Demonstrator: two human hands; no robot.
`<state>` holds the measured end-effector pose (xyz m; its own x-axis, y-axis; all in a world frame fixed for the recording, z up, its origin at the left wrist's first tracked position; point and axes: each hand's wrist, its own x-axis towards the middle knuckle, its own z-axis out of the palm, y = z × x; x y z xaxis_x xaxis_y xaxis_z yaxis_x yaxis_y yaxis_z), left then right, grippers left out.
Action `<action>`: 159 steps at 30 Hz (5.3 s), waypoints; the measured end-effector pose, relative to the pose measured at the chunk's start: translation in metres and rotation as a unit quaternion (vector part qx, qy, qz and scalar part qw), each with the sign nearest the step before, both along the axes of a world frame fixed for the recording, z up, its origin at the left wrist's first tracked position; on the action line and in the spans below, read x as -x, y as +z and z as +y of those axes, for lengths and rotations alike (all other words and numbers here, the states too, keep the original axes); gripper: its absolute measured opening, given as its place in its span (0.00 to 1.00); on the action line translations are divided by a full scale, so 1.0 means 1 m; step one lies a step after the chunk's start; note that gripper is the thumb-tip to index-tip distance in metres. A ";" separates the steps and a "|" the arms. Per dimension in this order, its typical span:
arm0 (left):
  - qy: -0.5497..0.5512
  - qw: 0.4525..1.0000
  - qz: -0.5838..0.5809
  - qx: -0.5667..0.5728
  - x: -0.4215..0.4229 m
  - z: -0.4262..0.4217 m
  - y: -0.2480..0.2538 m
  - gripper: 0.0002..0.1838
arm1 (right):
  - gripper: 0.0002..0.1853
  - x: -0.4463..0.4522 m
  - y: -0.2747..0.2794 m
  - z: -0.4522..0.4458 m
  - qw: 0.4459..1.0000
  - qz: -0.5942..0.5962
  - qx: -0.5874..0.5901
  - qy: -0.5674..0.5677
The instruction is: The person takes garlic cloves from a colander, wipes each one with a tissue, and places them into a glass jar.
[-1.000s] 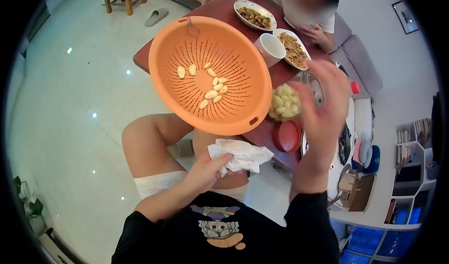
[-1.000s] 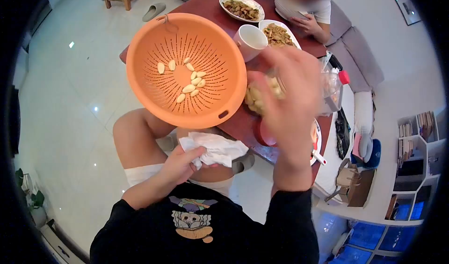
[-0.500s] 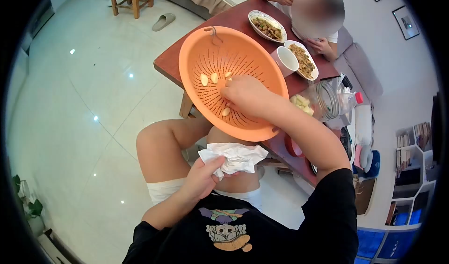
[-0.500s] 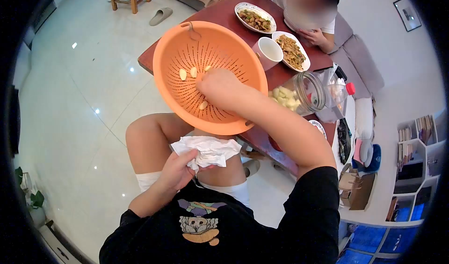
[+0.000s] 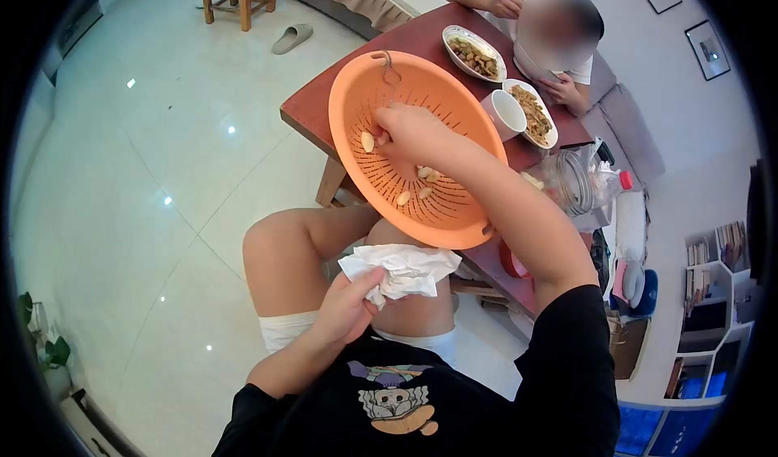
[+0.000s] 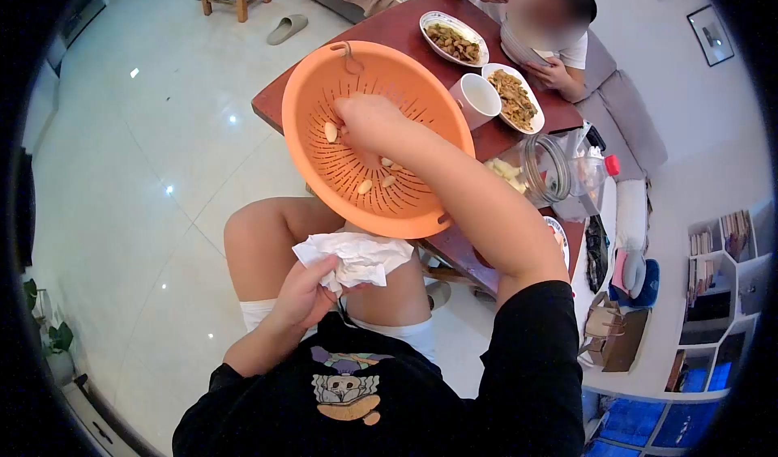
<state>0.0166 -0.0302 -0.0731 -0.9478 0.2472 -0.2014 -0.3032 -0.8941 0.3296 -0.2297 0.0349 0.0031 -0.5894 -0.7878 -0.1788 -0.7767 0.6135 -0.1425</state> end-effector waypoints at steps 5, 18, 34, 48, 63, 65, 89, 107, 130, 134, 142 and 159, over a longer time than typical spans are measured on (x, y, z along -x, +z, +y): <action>0.005 1.000 0.001 -0.004 0.002 -0.001 0.001 0.18 | 0.12 0.003 -0.002 -0.002 0.997 -0.032 0.070 -0.031; -0.004 1.000 0.001 -0.014 0.003 -0.003 0.003 0.21 | 0.09 0.001 0.015 0.003 0.997 -0.070 0.040 0.017; -0.015 0.998 -0.002 0.061 0.000 0.016 0.003 0.20 | 0.10 -0.110 0.087 0.058 0.950 -0.108 0.293 0.030; -0.099 0.988 -0.080 -0.090 0.002 0.044 0.013 0.17 | 0.30 -0.205 0.002 0.153 0.926 -0.023 0.365 -0.091; -0.087 0.994 0.025 0.063 0.010 0.061 -0.012 0.17 | 0.13 -0.213 -0.045 0.159 0.855 -0.096 0.484 -0.159; -0.065 0.996 -0.069 0.000 0.014 0.066 0.003 0.21 | 0.11 -0.214 -0.058 0.162 0.742 -0.230 0.579 -0.248; -0.119 0.989 -0.078 -0.046 0.009 0.068 0.002 0.21 | 0.17 -0.191 -0.061 0.154 0.880 -0.031 0.458 -0.123; -0.049 0.991 -0.081 0.096 0.016 0.069 0.007 0.18 | 0.15 -0.197 -0.045 0.154 0.893 -0.031 0.414 -0.174; -0.050 0.991 -0.123 0.033 0.017 0.074 0.012 0.20 | 0.06 -0.194 -0.065 0.156 0.569 -0.320 0.690 -0.314; -0.047 0.995 -0.078 0.050 0.013 0.074 0.004 0.20 | 0.09 -0.195 -0.064 0.158 0.734 -0.222 0.598 -0.236; -0.044 0.995 -0.090 0.025 0.010 0.073 0.001 0.21 | 0.11 -0.189 -0.063 0.149 0.867 0.012 0.483 -0.127; -0.050 0.993 -0.094 -0.056 0.017 0.074 0.006 0.19 | 0.14 -0.191 -0.056 0.155 0.849 -0.061 0.500 -0.158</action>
